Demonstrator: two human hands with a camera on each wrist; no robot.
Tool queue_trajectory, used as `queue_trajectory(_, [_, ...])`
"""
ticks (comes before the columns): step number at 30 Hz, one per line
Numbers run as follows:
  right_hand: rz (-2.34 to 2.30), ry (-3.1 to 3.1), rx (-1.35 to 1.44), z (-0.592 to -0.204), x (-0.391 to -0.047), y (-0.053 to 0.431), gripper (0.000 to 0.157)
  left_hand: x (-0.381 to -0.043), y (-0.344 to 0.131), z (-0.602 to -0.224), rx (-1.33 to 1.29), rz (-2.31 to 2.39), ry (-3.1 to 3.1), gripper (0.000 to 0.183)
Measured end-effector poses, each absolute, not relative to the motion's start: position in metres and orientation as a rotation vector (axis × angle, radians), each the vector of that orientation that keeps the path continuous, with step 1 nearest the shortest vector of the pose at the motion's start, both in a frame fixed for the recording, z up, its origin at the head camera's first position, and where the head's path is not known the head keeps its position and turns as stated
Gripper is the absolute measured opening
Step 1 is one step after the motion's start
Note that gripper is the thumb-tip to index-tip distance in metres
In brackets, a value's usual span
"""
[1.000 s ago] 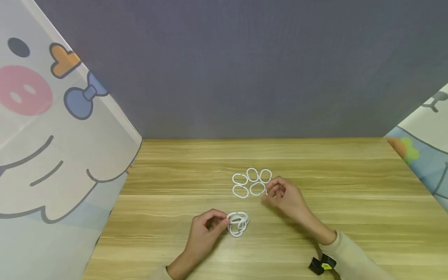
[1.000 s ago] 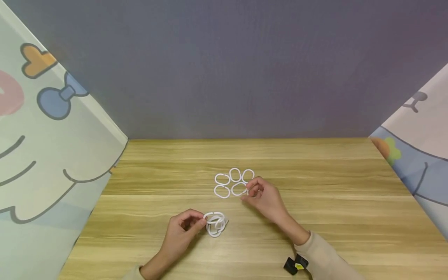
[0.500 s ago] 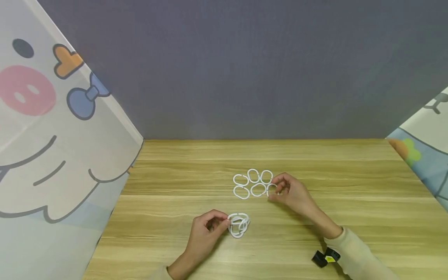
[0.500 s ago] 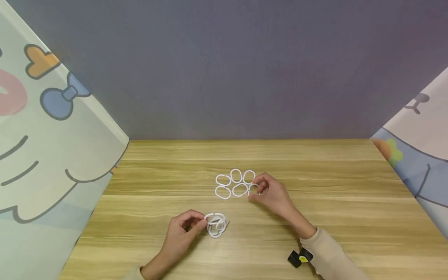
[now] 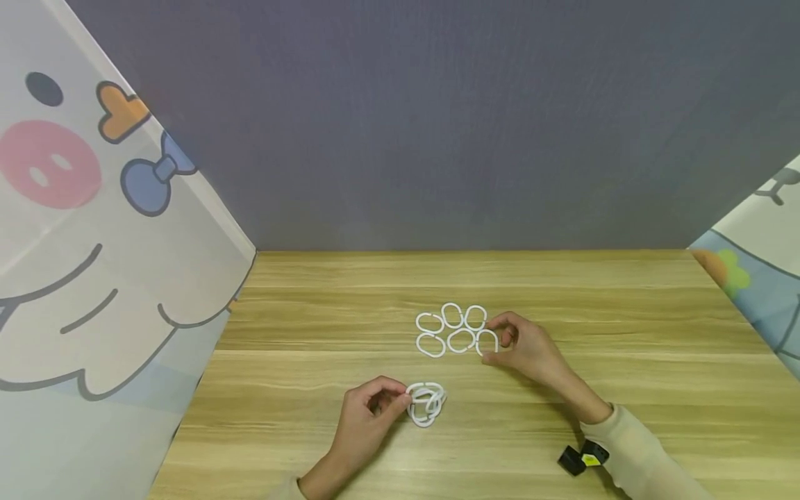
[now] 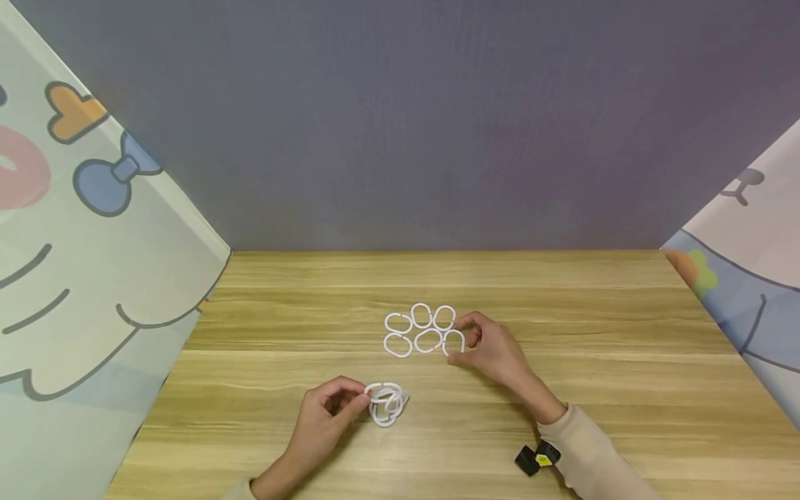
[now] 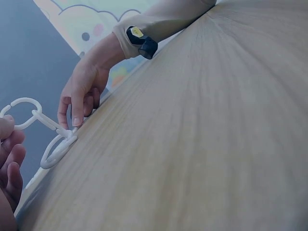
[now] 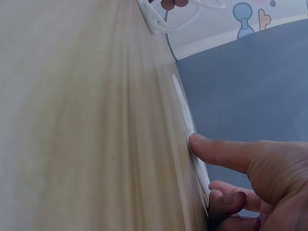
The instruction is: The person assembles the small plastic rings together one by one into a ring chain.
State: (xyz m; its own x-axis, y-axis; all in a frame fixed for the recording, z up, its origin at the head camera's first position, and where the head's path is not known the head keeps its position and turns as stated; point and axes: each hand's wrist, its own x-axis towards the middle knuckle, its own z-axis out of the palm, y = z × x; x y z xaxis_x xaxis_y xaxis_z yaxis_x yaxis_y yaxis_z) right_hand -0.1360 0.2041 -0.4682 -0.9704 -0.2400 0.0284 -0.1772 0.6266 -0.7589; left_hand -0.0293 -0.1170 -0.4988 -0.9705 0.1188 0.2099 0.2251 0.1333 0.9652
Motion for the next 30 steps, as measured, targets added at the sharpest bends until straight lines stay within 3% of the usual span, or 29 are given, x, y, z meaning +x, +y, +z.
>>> queue_trajectory(30, [-1.097, 2.874, -0.449, -0.4621, -0.1303, 0.1965, 0.053, -0.0290, -0.1169, -0.4996, -0.362, -1.982, -2.292, 0.009])
